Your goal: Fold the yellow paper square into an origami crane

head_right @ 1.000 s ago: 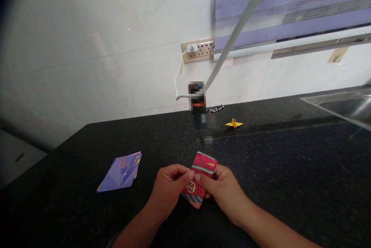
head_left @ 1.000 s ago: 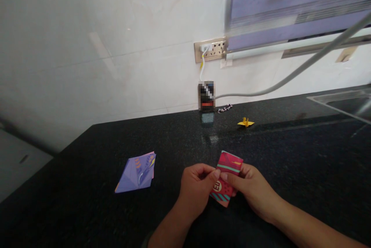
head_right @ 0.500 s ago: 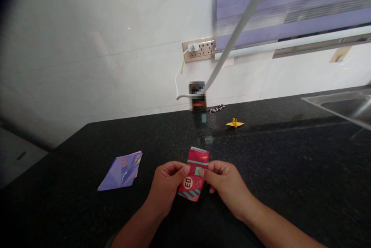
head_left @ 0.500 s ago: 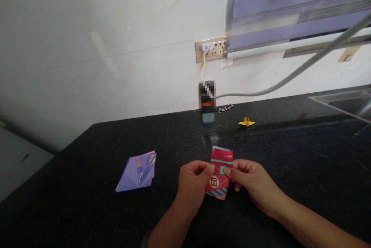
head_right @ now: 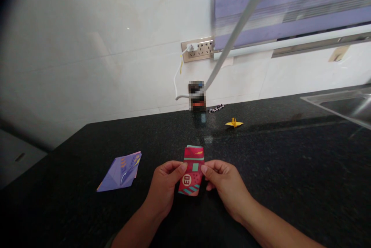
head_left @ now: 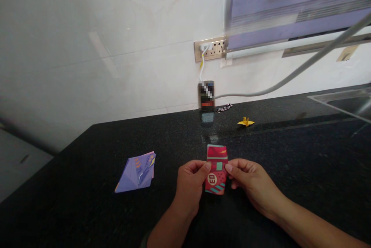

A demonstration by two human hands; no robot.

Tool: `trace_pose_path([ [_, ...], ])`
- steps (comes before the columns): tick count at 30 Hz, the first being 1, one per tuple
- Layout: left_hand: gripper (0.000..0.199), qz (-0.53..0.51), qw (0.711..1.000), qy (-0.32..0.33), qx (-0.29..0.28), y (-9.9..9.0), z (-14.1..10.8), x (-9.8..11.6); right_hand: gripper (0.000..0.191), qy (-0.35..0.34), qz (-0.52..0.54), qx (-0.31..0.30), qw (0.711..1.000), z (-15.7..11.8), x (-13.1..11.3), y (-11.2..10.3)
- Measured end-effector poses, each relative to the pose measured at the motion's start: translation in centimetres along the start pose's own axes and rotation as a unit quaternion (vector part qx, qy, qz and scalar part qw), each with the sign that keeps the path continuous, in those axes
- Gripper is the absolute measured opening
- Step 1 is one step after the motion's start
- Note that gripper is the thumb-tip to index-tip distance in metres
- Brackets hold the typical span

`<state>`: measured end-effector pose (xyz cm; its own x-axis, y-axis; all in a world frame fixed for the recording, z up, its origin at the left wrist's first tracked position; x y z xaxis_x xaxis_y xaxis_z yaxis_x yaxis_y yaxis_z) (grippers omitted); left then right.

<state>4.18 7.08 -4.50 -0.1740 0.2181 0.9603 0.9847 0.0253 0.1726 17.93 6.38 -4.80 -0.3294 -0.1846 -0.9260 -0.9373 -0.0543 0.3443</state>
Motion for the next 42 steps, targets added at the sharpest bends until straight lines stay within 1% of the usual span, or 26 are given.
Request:
trace_pose_path([
  [3, 0.02, 0.006, 1.0, -0.003, -0.016, 0.2, 0.1, -0.2, 0.024, -0.001, -0.002, 0.018, 1.0, 0.0, 0.0, -0.4],
  [9, 0.02, 0.051, 0.997, 0.0, -0.05, 0.9, -0.1, -0.5, 0.024, -0.009, 0.004, 0.013, 1.0, 0.2, 0.0, -0.1],
  [11, 0.02, 0.084, 0.995, 0.005, -0.059, 1.1, 0.0, -0.6, 0.023, -0.026, -0.031, 0.008, 0.999, 0.3, -0.4, -0.2],
  [13, 0.02, 0.143, 0.987, 0.038, -0.055, 1.0, 0.0, -0.3, 0.021, -0.082, -0.126, 0.003, 0.989, 0.3, -1.7, -0.4],
  [14, 0.024, 0.185, 0.979, 0.077, -0.035, 0.7, 0.0, 0.3, 0.02, -0.129, -0.2, 0.001, 0.971, 0.1, -2.7, -0.4],
  [15, 0.032, 0.233, 0.964, 0.129, -0.011, 0.5, -0.3, 1.2, 0.019, -0.207, -0.286, 0.005, 0.935, -0.3, -4.2, -0.3],
  [16, 0.047, 0.288, 0.935, 0.201, 0.043, 0.0, -0.8, 2.6, 0.017, -0.281, -0.364, -0.001, 0.888, -0.9, -5.5, 0.2],
  [17, 0.06, 0.354, 0.89, 0.277, 0.081, 0.1, -1.7, 3.9, 0.017, -0.335, -0.425, -0.016, 0.841, -1.5, -6.2, 0.9],
  [18, 0.066, 0.411, 0.84, 0.341, 0.091, 0.6, -2.6, 4.9, 0.016, -0.367, -0.474, -0.032, 0.8, -1.9, -6.5, 1.4],
  [19, 0.063, 0.454, 0.796, 0.39, 0.09, 1.3, -3.5, 5.5, 0.017, -0.384, -0.515, -0.053, 0.765, -2.2, -6.5, 2.0],
  [20, 0.052, 0.493, 0.76, 0.417, 0.076, 2.1, -4.1, 5.8, 0.018, -0.393, -0.546, -0.071, 0.737, -2.5, -6.4, 2.5],
  [21, 0.037, 0.521, 0.731, 0.437, 0.064, 2.7, -4.6, 5.9, 0.019, -0.396, -0.569, -0.087, 0.715, -2.7, -6.1, 2.9],
  [23, 0.02, 0.555, 0.7, 0.446, 0.052, 3.4, -5.1, 6.0, 0.02, -0.396, -0.599, -0.107, 0.688, -3.0, -5.6, 3.6],
  [24, 0.017, 0.564, 0.692, 0.448, 0.052, 3.6, -5.2, 6.0, 0.021, -0.394, -0.607, -0.113, 0.681, -3.1, -5.4, 3.8],
  [26, 0.017, 0.57, 0.685, 0.45, 0.052, 3.7, -5.2, 6.0, 0.022, -0.389, -0.616, -0.119, 0.674, -3.3, -5.2, 4.1],
  [31, 0.016, 0.56, 0.699, 0.444, 0.033, 3.6, -5.1, 6.2, 0.023, -0.378, -0.623, -0.135, 0.671, -3.4, -5.1, 4.5],
  [36, 0.018, 0.564, 0.7, 0.437, 0.018, 3.6, -5.2, 6.8, 0.023, -0.357, -0.622, -0.144, 0.682, -3.4, -5.3, 4.4],
  [39, 0.018, 0.564, 0.698, 0.439, 0.042, 2.7, -4.7, 7.3, 0.021, -0.345, -0.622, -0.133, 0.69, -3.0, -5.6, 3.9],
  [41, 0.016, 0.55, 0.7, 0.448, 0.082, 1.6, -4.4, 7.8, 0.02, -0.337, -0.621, -0.115, 0.698, -2.6, -5.8, 3.4],
  [42, 0.016, 0.538, 0.708, 0.445, 0.103, 1.0, -4.2, 8.0, 0.02, -0.334, -0.62, -0.108, 0.702, -2.5, -5.8, 3.1],
])
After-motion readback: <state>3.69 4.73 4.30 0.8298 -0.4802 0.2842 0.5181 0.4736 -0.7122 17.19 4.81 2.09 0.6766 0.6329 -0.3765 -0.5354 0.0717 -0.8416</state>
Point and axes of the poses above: each hand's wrist, its own z-axis towards the middle knuckle, its own y-axis out of the palm, x = y × z, the point moved 8 cm from there along z, towards the middle knuckle, and after that the axes turned 7 degrees about z, right-handed, at the moved point
